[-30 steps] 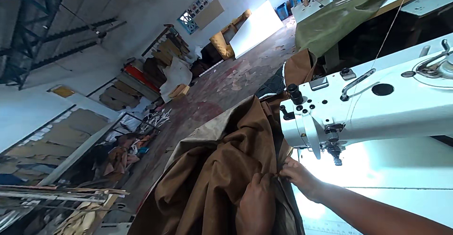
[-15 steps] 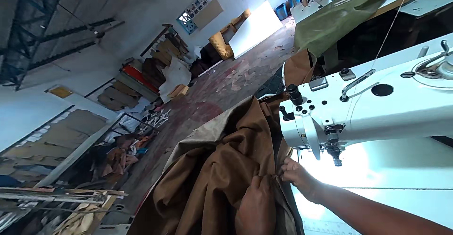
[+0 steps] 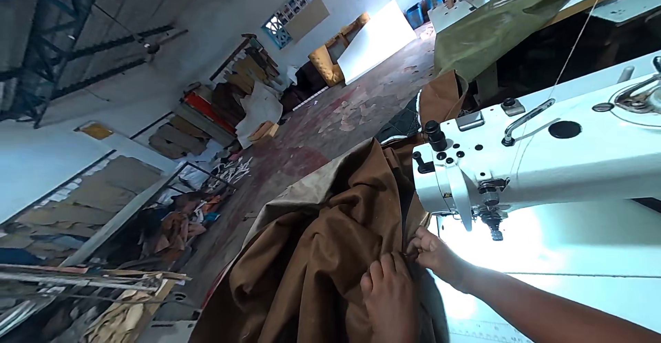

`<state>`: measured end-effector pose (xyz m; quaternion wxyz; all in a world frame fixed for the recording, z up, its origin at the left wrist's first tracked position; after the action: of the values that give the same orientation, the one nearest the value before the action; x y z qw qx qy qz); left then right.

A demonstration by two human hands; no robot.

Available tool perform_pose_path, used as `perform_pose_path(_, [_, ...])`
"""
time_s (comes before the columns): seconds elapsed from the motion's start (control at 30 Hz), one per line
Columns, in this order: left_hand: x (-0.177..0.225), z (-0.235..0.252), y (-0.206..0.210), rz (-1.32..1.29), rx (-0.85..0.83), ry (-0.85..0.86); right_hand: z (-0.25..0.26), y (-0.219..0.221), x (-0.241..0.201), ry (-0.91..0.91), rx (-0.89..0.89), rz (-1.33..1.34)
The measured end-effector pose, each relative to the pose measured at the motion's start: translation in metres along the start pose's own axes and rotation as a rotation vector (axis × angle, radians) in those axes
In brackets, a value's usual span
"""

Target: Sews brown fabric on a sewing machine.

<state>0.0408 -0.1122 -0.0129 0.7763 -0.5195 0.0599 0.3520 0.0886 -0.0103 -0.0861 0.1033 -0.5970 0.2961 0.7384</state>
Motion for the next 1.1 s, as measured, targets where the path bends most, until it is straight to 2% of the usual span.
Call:
perform_pose_path(0.1, [-0.002,0.002,0.01,-0.028,0.05,-0.036,0.001,-0.001,0.001,-0.04,-0.015,-0.074])
perform_pose_path(0.3, [-0.008,0.005,0.007,-0.046,-0.083,-0.001,-0.002,0.001,-0.006,-0.071,-0.08,-0.262])
perform_pose_path(0.4, [-0.016,0.005,0.017,-0.185,-0.037,0.024,-0.003,0.003,-0.009,-0.061,-0.093,-0.364])
perform_pose_path(0.53, [-0.027,0.005,0.027,-0.383,-0.087,-0.004,0.002,-0.005,-0.006,-0.038,0.006,-0.546])
perform_pose_path(0.63, [-0.034,0.007,0.02,-0.412,-0.124,-0.025,0.001,-0.015,-0.017,-0.06,0.086,-0.752])
perform_pose_path(0.7, [-0.039,0.007,0.014,-0.408,-0.103,-0.035,0.001,-0.017,-0.021,0.01,0.086,-0.881])
perform_pose_path(0.8, [-0.048,0.008,0.001,-0.417,-0.034,-0.037,0.001,-0.011,-0.023,0.143,0.011,-1.01])
perform_pose_path(0.93, [-0.046,0.005,-0.012,-0.471,0.104,0.018,0.001,0.006,-0.02,0.206,-0.129,-1.167])
perform_pose_path(0.97, [-0.04,0.003,-0.013,-0.496,0.109,0.04,0.002,0.011,-0.014,0.175,-0.154,-1.195])
perform_pose_path(1.03, [-0.023,-0.001,-0.011,-0.54,0.052,0.068,0.003,0.015,-0.006,0.063,-0.211,-1.243])
perform_pose_path(1.1, [-0.007,-0.004,-0.004,-0.556,-0.095,0.062,-0.002,0.024,-0.018,0.113,-0.369,-1.377])
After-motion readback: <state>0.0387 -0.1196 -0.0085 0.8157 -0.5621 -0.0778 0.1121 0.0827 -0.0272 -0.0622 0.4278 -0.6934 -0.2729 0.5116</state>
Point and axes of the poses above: each hand's wrist, its own z-axis towards the middle knuckle, its own y-axis out of the palm, x = y × z, the point moved 4 cm from there along z, towards the middle knuckle, and after that the axes turned 4 degrees about -y, right-handed, at the moved point
